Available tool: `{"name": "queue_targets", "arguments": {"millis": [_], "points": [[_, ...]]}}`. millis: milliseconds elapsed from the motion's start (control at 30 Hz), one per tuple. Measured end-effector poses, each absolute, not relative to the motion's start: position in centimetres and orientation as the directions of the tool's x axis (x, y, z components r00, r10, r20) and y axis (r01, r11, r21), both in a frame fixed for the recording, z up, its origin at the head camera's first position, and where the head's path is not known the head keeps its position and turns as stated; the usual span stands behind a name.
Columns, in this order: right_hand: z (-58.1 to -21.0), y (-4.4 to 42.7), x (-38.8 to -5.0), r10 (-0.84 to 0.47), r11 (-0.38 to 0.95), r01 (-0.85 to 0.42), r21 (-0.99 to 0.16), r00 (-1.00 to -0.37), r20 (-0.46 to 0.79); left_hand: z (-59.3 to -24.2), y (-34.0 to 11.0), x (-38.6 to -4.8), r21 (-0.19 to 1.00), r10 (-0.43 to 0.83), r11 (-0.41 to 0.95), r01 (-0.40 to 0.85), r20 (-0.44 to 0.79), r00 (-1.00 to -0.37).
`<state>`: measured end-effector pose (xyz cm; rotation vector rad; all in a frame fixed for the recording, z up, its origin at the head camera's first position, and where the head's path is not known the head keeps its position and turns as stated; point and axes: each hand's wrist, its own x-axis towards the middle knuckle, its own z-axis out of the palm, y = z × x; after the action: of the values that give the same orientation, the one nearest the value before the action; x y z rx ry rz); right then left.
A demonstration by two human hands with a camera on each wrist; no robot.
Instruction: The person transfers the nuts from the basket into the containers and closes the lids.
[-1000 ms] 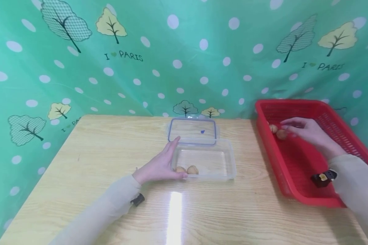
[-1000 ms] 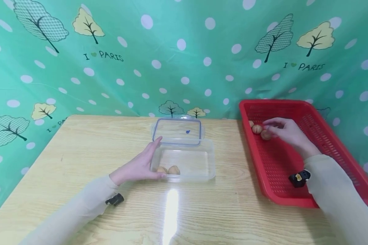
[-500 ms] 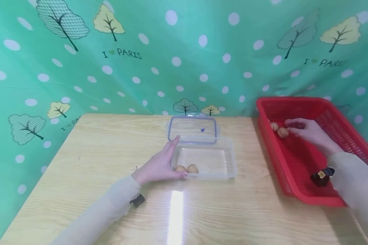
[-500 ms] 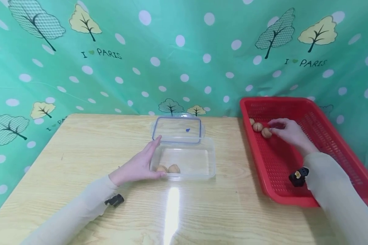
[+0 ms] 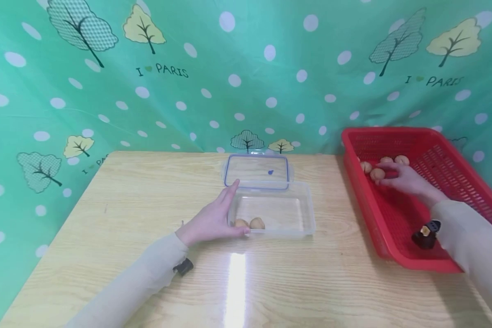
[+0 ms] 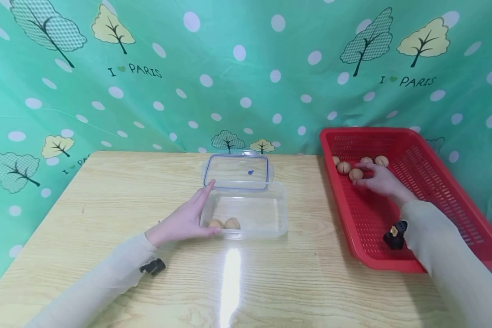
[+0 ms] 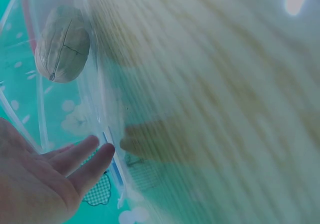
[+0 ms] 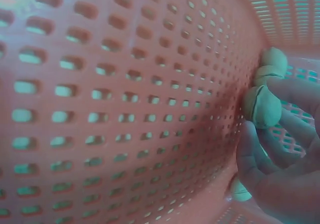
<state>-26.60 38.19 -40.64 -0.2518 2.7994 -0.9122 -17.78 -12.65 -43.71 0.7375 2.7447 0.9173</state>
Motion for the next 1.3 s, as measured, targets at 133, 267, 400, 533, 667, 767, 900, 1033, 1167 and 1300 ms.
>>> {"name": "queue_targets", "arguments": {"millis": [133, 267, 400, 533, 667, 767, 900, 1033, 1167, 1300], "points": [[-41.0, 38.2, -26.7, -0.211, 0.794, -0.118, -0.596, -0.973, -0.089, -43.7, -12.7, -17.8, 0.603, 0.497, 0.690, 0.401, 0.007, -0.868], [-41.0, 38.0, -26.6, -0.219, 0.780, -0.108, -0.616, -0.970, -0.108, -43.7, -12.7, -17.7, 0.606, 0.505, 0.682, 0.409, 0.014, -0.863], [-40.9, 37.8, -26.5, -0.225, 0.784, -0.070, -0.617, -0.958, -0.177, -43.6, -12.8, -17.7, 0.612, 0.508, 0.676, 0.410, 0.015, -0.861], [-40.6, 37.7, -26.4, -0.219, 0.798, -0.068, -0.599, -0.958, -0.183, -43.6, -12.8, -17.8, 0.616, 0.505, 0.678, 0.401, 0.006, -0.863], [-40.1, 37.6, -26.3, -0.218, 0.793, -0.081, -0.604, -0.963, -0.157, -43.6, -12.7, -17.8, 0.619, 0.499, 0.679, 0.396, 0.007, -0.866], [-39.5, 37.5, -26.3, -0.218, 0.779, -0.073, -0.622, -0.963, -0.159, -43.6, -12.7, -17.7, 0.620, 0.492, 0.684, 0.385, -0.002, -0.870], [-39.0, 37.5, -26.3, -0.199, 0.783, -0.065, -0.619, -0.968, -0.150, -43.7, -12.7, -17.7, 0.616, 0.491, 0.689, 0.383, -0.007, -0.871], [-38.4, 37.5, -26.2, -0.170, 0.788, -0.059, -0.613, -0.977, -0.126, -43.7, -12.7, -17.7, 0.608, 0.496, 0.688, 0.397, 0.005, -0.868], [-37.8, 37.3, -25.9, -0.148, 0.778, -0.045, -0.627, -0.983, -0.113, -43.6, -12.7, -17.6, 0.609, 0.499, 0.684, 0.402, 0.012, -0.867], [-37.2, 37.1, -25.8, -0.159, 0.763, -0.039, -0.645, -0.979, -0.128, -43.6, -12.7, -17.6, 0.613, 0.495, 0.686, 0.392, 0.001, -0.869]]}}
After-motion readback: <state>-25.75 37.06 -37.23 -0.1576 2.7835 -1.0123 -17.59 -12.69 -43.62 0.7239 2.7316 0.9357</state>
